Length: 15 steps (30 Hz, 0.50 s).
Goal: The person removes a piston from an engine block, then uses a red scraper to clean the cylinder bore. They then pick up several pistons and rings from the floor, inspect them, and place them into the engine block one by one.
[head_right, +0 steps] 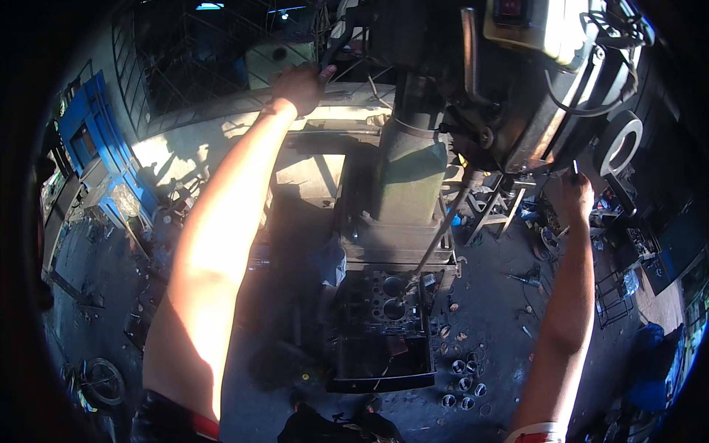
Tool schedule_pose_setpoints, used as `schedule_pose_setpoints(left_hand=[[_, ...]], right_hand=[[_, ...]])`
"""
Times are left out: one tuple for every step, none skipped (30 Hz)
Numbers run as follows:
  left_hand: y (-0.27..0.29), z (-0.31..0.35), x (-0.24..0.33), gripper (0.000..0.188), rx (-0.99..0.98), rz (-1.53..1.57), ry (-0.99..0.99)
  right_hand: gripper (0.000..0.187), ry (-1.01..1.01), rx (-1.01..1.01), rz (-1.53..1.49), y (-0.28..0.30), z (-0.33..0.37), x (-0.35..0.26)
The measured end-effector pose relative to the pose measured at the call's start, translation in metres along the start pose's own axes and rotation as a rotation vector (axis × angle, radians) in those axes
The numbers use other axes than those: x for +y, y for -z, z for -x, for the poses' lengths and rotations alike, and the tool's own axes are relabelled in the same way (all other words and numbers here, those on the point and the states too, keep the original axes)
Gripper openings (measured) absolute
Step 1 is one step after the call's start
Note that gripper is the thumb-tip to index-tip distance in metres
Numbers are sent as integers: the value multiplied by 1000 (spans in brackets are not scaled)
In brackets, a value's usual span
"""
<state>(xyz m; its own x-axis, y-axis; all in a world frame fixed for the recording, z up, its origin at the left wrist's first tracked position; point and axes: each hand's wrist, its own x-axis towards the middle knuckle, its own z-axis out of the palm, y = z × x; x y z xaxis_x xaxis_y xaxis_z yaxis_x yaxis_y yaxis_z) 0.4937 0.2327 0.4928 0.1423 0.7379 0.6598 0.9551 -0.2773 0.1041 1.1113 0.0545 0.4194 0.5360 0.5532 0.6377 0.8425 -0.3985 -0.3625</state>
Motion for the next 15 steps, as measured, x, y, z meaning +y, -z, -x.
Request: schedule_pose_setpoints(left_hand=[[0,0,-1,66,6,28,-1],[0,-1,-2,65,-29,39,-11],[-1,-2,-3,65,-21,49,-22],[-2,-3,-5,63,-13,68,-19],[-4,-4,-6,61,5,87,-19],[-6,-5,-8,59,13,108,-26],[-9,-8,-10,58,38,149,-33],[-11,-10,-13,58,37,155,-45],[-13,-14,-16,57,33,155,-60],[-16,-16,-20,57,19,169,-69],[-17,-21,-23,57,6,180,-75],[-19,-24,-26,57,-13,182,-79],[-21,-29,-29,57,-18,207,-92],[-24,-33,-32,57,-31,219,-102],[-26,-37,-36,57,-44,226,-111]], right_hand=[[48,3,24,-3,-2,-3,5],[45,20,22,20,-2,-5,9],[42,2,6,47,0,-7,13],[42,39,30,23,2,-8,15],[41,-4,-5,29,5,-6,18],[41,53,17,34,9,-4,18],[40,71,21,53,13,-1,17],[40,42,30,74,15,6,15],[39,12,54,92,20,12,11],[37,-19,30,83,23,23,9],[38,-20,71,100,26,31,4],[38,-41,95,123,29,40,-1],[38,-94,102,176,34,47,-6],[41,-136,81,233,38,55,-11],[43,-106,90,191,43,62,-16]])
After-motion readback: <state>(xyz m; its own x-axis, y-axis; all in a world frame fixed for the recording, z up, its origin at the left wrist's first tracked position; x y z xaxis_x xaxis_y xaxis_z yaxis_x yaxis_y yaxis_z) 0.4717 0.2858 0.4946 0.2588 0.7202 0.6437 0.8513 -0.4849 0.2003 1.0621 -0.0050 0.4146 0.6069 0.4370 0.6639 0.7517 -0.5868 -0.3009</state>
